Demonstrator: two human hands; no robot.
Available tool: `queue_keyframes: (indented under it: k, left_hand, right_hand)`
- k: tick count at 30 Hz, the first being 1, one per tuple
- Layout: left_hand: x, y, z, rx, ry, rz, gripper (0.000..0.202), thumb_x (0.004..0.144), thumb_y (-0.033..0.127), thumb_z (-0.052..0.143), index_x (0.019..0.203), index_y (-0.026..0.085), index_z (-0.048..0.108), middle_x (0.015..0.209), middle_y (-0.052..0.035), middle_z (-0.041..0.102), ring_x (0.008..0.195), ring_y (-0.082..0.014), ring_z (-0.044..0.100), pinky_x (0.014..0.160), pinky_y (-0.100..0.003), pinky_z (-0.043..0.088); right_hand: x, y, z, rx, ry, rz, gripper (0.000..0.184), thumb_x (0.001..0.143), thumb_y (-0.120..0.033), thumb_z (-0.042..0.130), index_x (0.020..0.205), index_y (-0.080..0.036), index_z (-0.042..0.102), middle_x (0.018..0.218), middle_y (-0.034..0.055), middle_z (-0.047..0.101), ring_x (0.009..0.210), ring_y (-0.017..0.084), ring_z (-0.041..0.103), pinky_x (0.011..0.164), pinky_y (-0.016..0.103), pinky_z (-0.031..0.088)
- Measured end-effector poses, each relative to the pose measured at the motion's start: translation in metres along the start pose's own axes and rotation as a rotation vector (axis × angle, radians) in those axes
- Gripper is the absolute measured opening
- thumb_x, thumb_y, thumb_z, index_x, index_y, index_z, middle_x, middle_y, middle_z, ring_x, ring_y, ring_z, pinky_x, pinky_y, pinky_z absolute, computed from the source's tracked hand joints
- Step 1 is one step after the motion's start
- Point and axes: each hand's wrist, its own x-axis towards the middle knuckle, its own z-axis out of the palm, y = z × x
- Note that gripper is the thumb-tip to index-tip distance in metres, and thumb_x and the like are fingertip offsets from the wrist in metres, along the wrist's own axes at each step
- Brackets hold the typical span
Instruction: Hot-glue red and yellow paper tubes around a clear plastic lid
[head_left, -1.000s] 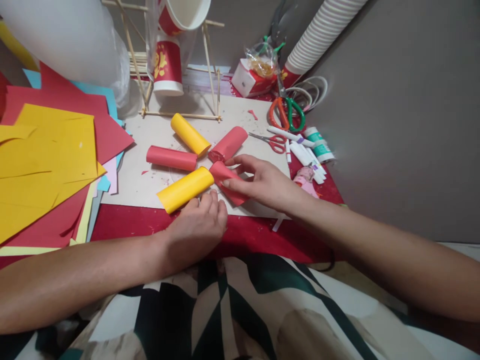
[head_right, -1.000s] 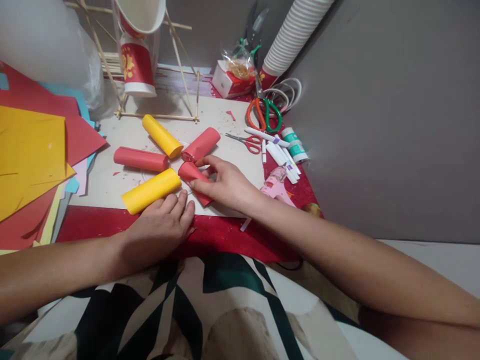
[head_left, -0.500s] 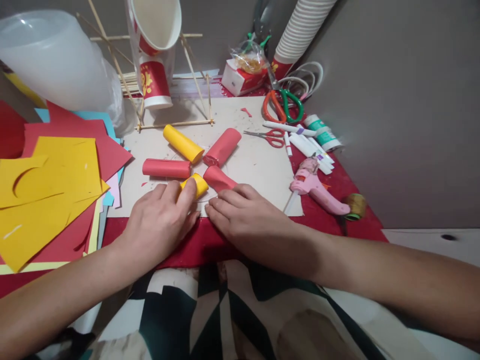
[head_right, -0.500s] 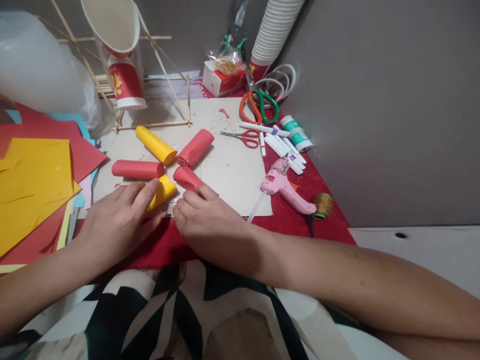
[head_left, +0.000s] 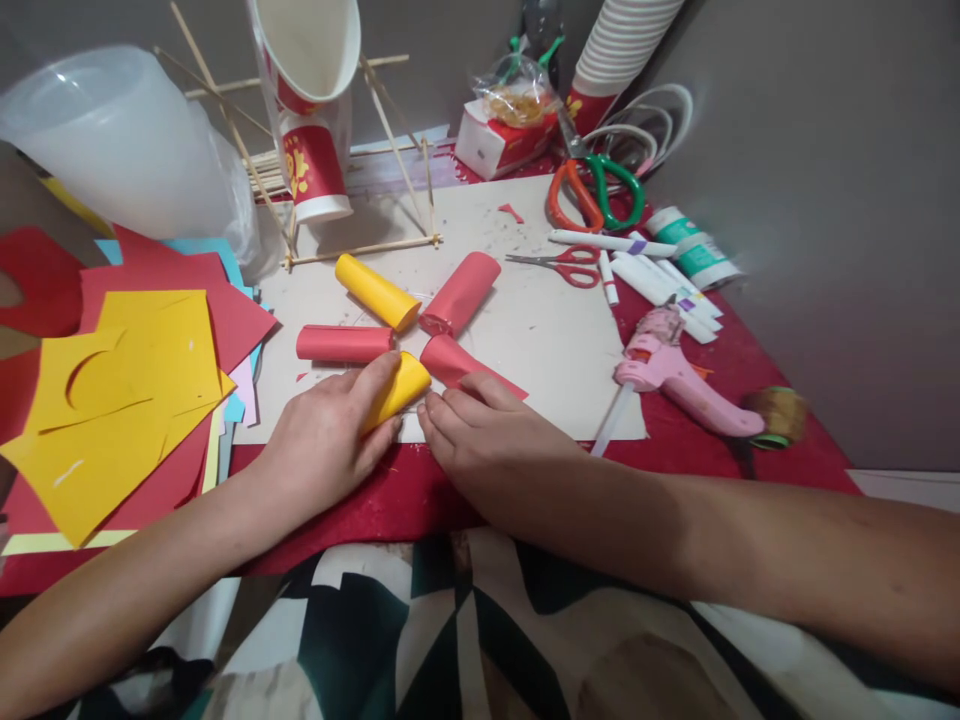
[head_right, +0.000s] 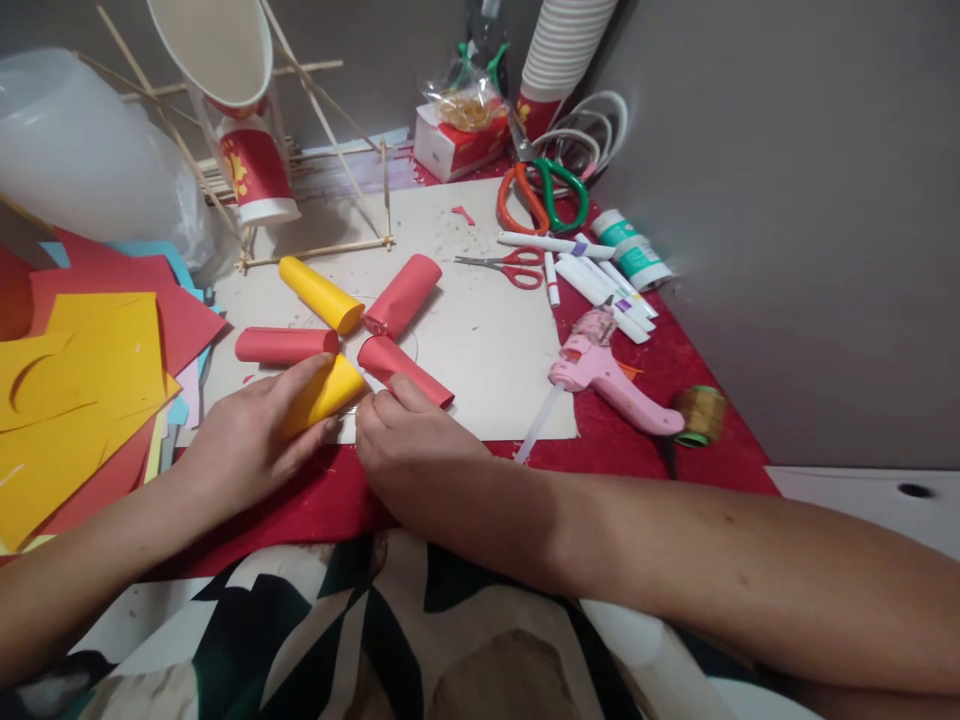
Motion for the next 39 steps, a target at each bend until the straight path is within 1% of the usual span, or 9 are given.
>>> queue_keyframes:
  k: [9,13,15,17,21,24,27,32,39]
  left_hand:
    - [0.004,-0.002,-0.014,-0.089,-0.019,0.021,0.057,0.096,0.036,0.066,0.146,0.013,0.053,0.12,-0.0143,0.077,0.097,-0.0313,0.077,0.074,-0.038,0.059]
    - [0.005,-0.014,-0.022,-0.147,0.145,0.062,0.04,0.1,0.04,0.063,0.134,0.019,0.061,0.11,-0.0075,0.08,0.089,-0.0222,0.077,0.073,-0.032,0.059]
    - [0.012,-0.025,-0.024,-0.076,0.252,0.151,0.03,0.101,0.036,0.062,0.127,0.019,0.064,0.111,-0.0094,0.079,0.094,-0.0223,0.075,0.08,-0.034,0.059]
    - [0.023,-0.036,-0.025,0.003,0.266,0.274,0.029,0.1,0.032,0.063,0.123,0.015,0.066,0.115,-0.0149,0.077,0.104,-0.0273,0.073,0.09,-0.04,0.058]
    - [0.05,-0.056,-0.023,-0.028,0.04,0.337,0.037,0.095,0.029,0.068,0.128,0.012,0.066,0.123,-0.0168,0.075,0.115,-0.0319,0.069,0.101,-0.047,0.053]
    - [0.066,-0.065,-0.024,-0.064,-0.167,0.275,0.036,0.092,0.028,0.072,0.125,0.016,0.067,0.113,-0.0118,0.077,0.106,-0.0285,0.071,0.092,-0.039,0.053]
    - [0.078,-0.068,-0.031,-0.073,-0.295,0.208,0.032,0.09,0.028,0.072,0.121,0.018,0.068,0.108,-0.0086,0.077,0.097,-0.0258,0.071,0.083,-0.034,0.051]
    - [0.091,-0.067,-0.041,-0.061,-0.395,0.19,0.032,0.09,0.028,0.066,0.121,0.021,0.068,0.106,-0.0058,0.077,0.093,-0.0228,0.072,0.078,-0.029,0.048]
    - [0.099,-0.07,-0.041,-0.029,-0.394,0.27,0.033,0.093,0.027,0.059,0.125,0.024,0.068,0.093,-0.0024,0.076,0.079,-0.0195,0.07,0.07,-0.027,0.045]
  right_hand:
    - [0.0,-0.002,0.009,-0.028,0.058,0.013,0.04,0.096,-0.012,0.04,0.104,-0.011,0.078,0.095,0.0137,0.073,0.084,0.027,0.063,0.09,0.047,0.049]
    - [0.0,-0.001,0.009,-0.038,0.099,-0.006,0.033,0.094,-0.011,0.046,0.102,-0.011,0.078,0.093,0.012,0.073,0.085,0.027,0.064,0.099,0.05,0.048]
    - [0.0,-0.001,0.01,-0.031,0.13,-0.008,0.029,0.093,-0.009,0.049,0.098,-0.011,0.077,0.092,0.0128,0.073,0.083,0.027,0.065,0.103,0.052,0.046]
    - [0.001,-0.002,0.011,-0.019,0.143,0.002,0.026,0.091,-0.009,0.051,0.092,-0.011,0.077,0.088,0.013,0.073,0.081,0.027,0.065,0.104,0.052,0.046]
    - [0.002,-0.004,0.011,-0.01,0.151,0.024,0.025,0.087,-0.006,0.052,0.087,-0.012,0.077,0.086,0.0126,0.073,0.08,0.026,0.065,0.108,0.054,0.046]
    - [0.002,-0.003,0.011,-0.003,0.164,0.024,0.026,0.086,-0.008,0.052,0.09,-0.011,0.078,0.093,0.015,0.076,0.084,0.026,0.067,0.105,0.051,0.05]
    - [0.002,-0.001,0.011,0.007,0.178,0.023,0.031,0.085,-0.009,0.053,0.1,-0.007,0.08,0.102,0.0177,0.078,0.09,0.028,0.069,0.103,0.049,0.052]
    - [-0.001,0.001,0.015,0.048,0.246,0.017,0.034,0.088,-0.009,0.052,0.107,-0.007,0.08,0.111,0.0168,0.079,0.103,0.03,0.07,0.106,0.047,0.047]
    - [-0.003,-0.002,0.018,0.062,0.258,0.054,0.033,0.09,-0.011,0.051,0.107,-0.008,0.08,0.114,0.0184,0.079,0.105,0.031,0.067,0.11,0.049,0.04]
